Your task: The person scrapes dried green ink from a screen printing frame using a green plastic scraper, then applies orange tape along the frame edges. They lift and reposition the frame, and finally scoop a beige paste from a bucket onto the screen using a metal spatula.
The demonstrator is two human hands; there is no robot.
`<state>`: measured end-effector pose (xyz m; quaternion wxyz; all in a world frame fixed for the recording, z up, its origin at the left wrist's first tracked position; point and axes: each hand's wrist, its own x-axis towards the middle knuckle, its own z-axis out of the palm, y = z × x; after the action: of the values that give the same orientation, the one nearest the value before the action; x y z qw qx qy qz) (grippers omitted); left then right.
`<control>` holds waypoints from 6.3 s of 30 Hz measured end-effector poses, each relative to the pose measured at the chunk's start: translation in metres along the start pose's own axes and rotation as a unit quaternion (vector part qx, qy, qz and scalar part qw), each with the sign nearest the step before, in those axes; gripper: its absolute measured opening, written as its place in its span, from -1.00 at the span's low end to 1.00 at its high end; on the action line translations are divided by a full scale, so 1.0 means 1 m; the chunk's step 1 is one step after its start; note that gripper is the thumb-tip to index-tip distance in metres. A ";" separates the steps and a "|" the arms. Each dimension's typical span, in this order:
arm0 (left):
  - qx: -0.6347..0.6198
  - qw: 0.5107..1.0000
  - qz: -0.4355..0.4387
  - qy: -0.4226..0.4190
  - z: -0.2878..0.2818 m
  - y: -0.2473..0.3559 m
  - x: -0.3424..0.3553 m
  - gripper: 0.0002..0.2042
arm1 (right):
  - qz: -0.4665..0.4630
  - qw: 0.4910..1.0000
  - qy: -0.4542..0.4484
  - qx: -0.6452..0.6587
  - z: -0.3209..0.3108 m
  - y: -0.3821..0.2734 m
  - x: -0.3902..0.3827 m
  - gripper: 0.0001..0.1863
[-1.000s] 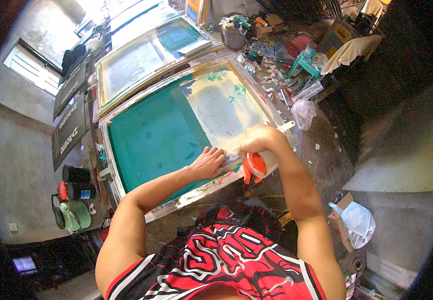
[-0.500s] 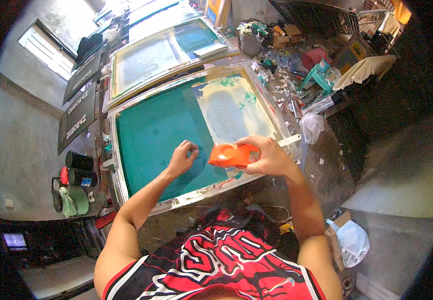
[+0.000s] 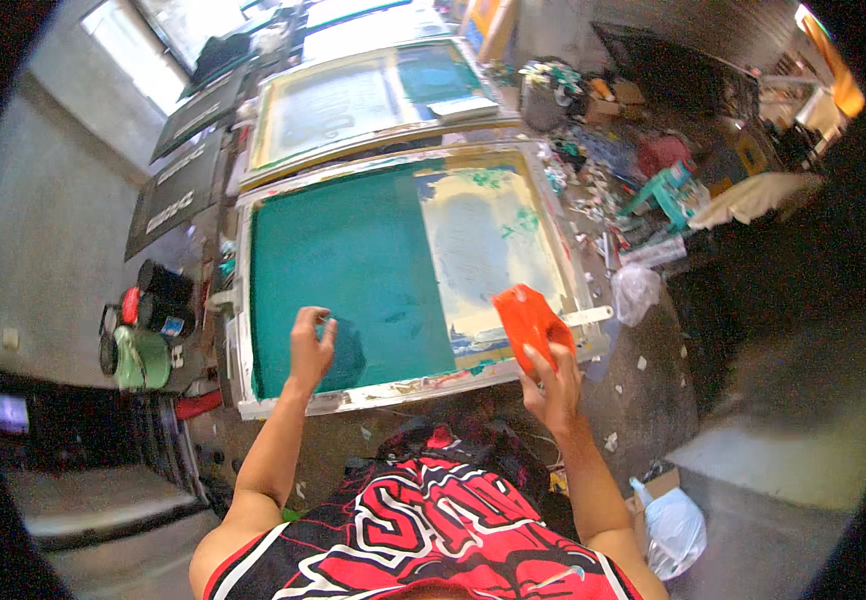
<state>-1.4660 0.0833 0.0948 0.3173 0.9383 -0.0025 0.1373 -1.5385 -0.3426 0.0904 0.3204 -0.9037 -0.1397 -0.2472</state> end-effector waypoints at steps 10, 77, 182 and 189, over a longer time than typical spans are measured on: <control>0.223 0.890 -0.381 0.113 -0.079 -0.127 -0.018 -0.55 | -0.115 0.987 0.043 -0.102 0.040 0.026 -0.056 -0.59; 0.062 0.934 -0.344 0.071 -0.029 -0.160 -0.026 -0.61 | -0.042 0.997 0.042 -0.049 0.100 -0.042 -0.049 -0.59; -0.091 0.991 0.046 -0.087 0.199 -0.056 0.334 -0.74 | 0.269 0.949 -0.026 0.164 0.068 -0.135 -0.037 -0.53; -0.084 0.992 0.023 -0.088 0.215 -0.062 0.355 -0.74 | 0.314 0.942 -0.022 0.117 0.087 -0.122 0.015 -0.53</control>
<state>-1.0632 0.0339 -0.0141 0.3907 0.9163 -0.0639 0.0603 -1.5447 -0.1929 0.1025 0.4823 -0.8630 0.1161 -0.0957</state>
